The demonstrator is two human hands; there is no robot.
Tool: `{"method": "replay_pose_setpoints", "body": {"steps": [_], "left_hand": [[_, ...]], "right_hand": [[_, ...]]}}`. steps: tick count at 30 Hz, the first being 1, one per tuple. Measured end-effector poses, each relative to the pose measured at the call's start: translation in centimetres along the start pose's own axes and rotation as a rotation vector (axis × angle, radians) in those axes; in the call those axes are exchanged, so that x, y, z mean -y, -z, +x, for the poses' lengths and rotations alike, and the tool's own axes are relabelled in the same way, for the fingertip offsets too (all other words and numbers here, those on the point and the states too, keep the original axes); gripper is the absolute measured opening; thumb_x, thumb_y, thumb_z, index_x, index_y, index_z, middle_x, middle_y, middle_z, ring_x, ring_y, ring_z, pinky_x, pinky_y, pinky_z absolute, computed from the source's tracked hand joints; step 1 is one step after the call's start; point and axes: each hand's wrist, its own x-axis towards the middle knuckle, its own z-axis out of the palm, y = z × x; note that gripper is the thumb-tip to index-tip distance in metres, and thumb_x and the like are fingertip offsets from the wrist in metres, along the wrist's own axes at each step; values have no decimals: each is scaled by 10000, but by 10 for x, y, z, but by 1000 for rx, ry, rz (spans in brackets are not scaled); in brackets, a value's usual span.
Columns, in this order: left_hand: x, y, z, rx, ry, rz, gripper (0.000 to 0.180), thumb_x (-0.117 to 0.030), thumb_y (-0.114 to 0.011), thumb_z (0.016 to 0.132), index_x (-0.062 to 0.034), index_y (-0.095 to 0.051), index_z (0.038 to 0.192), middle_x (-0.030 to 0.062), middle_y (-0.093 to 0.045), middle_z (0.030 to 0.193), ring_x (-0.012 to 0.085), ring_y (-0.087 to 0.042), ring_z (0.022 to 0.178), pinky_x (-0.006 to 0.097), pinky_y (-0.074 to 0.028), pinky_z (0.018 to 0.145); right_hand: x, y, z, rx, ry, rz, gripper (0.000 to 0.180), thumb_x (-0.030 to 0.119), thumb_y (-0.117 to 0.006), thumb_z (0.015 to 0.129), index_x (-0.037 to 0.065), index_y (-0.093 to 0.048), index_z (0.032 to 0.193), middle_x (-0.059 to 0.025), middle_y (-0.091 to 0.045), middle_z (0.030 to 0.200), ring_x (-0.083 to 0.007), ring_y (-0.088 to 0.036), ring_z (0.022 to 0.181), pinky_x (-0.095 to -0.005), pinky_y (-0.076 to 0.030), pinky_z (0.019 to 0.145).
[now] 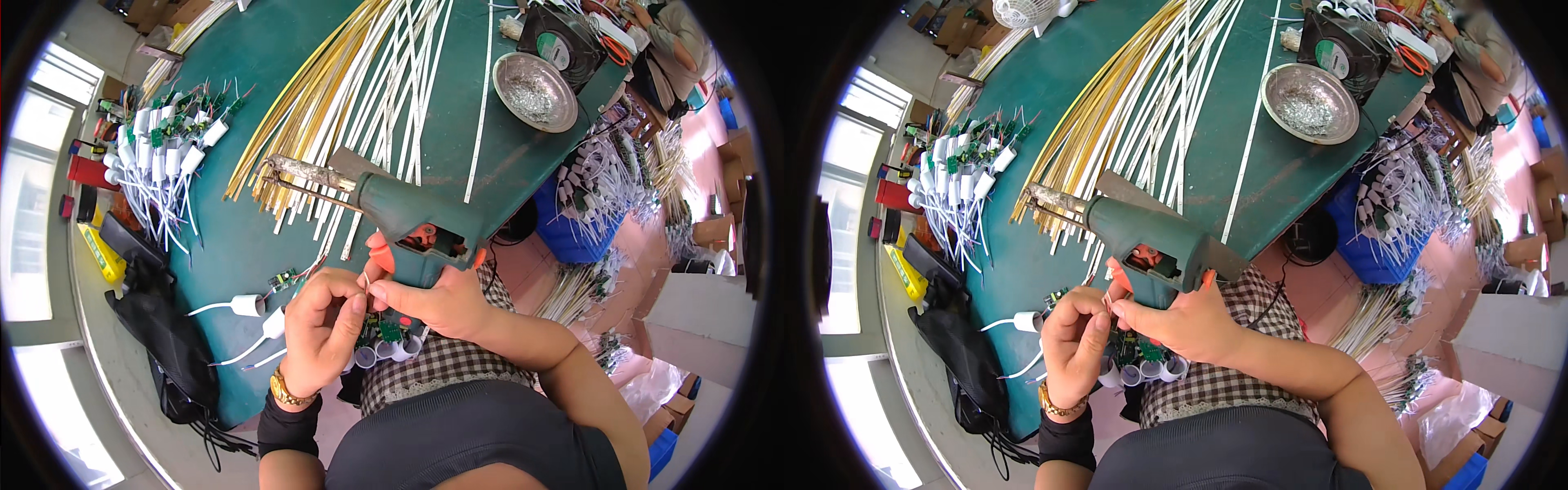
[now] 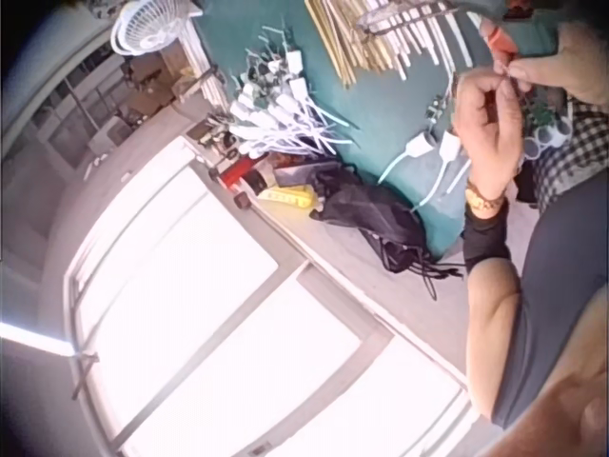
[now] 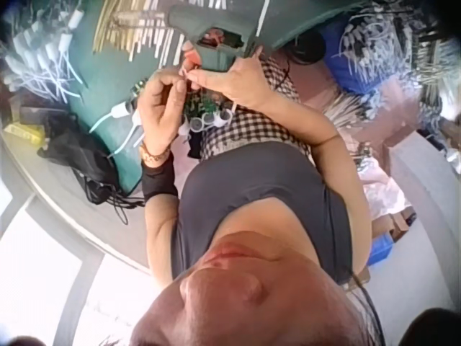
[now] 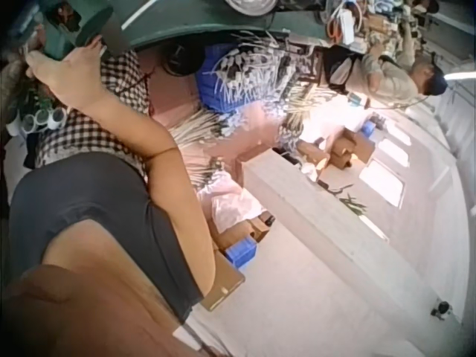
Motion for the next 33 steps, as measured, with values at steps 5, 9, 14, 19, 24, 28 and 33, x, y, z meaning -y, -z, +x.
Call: {"method": "replay_pose_setpoints", "body": {"steps": [5, 9, 14, 19, 24, 28, 33], "left_hand": [[-9, 6, 2, 45, 280, -245, 122, -74, -491, 988, 24, -557, 957, 68, -627, 883, 105, -566, 726, 239, -463, 654], [-13, 14, 2, 147, 515, -386, 95, -93, -547, 972, 2, -545, 982, 51, -623, 868, 73, -567, 695, 201, -464, 610], [-15, 13, 3, 259, 576, -373, 105, -62, -602, 937, -4, -531, 990, 31, -615, 857, 66, -591, 709, 182, -475, 572], [-12, 10, -3, 190, 436, -409, 77, -35, -570, 947, -15, -496, 959, 35, -614, 853, 99, -610, 781, 224, -487, 666], [-10, 10, -3, 150, 431, -382, 70, -27, -552, 954, -18, -482, 952, 51, -614, 853, 100, -610, 803, 236, -487, 703], [-9, 10, -3, 172, 427, -341, 60, -12, -541, 953, -13, -481, 953, 55, -618, 861, 93, -609, 804, 231, -487, 701], [-13, 6, 4, 183, 466, -274, 35, -2, -521, 947, -3, -489, 932, 48, -617, 850, 76, -585, 759, 221, -473, 666]], "right_hand": [[-1, 0, 0, -32, 22, -29, 399, -32, -634, 839, 0, -480, 1206, -76, -620, 898, -121, -604, 775, -260, -505, 657], [3, 3, 1, -41, -27, -66, 404, -20, -644, 840, 18, -466, 1201, -79, -609, 898, -128, -598, 765, -275, -505, 692], [-5, 4, 2, 33, -36, -67, 393, 5, -647, 851, 24, -469, 1202, -78, -613, 899, -123, -601, 777, -276, -501, 695], [2, 3, -1, -48, 27, -156, 391, 44, -671, 864, 15, -482, 1206, -86, -620, 900, -127, -612, 782, -267, -504, 685], [4, 3, -8, 46, -33, -66, 327, 28, -663, 874, -13, -522, 1166, -62, -610, 876, -99, -596, 720, -259, -526, 634], [1, 5, -11, 40, 39, -183, 340, -17, -665, 852, -16, -522, 1160, -69, -635, 866, -101, -611, 739, -256, -523, 632], [-1, 1, -13, -24, 33, -113, 338, -17, -671, 841, -18, -534, 1149, -54, -644, 864, -97, -618, 765, -261, -526, 652]]}}
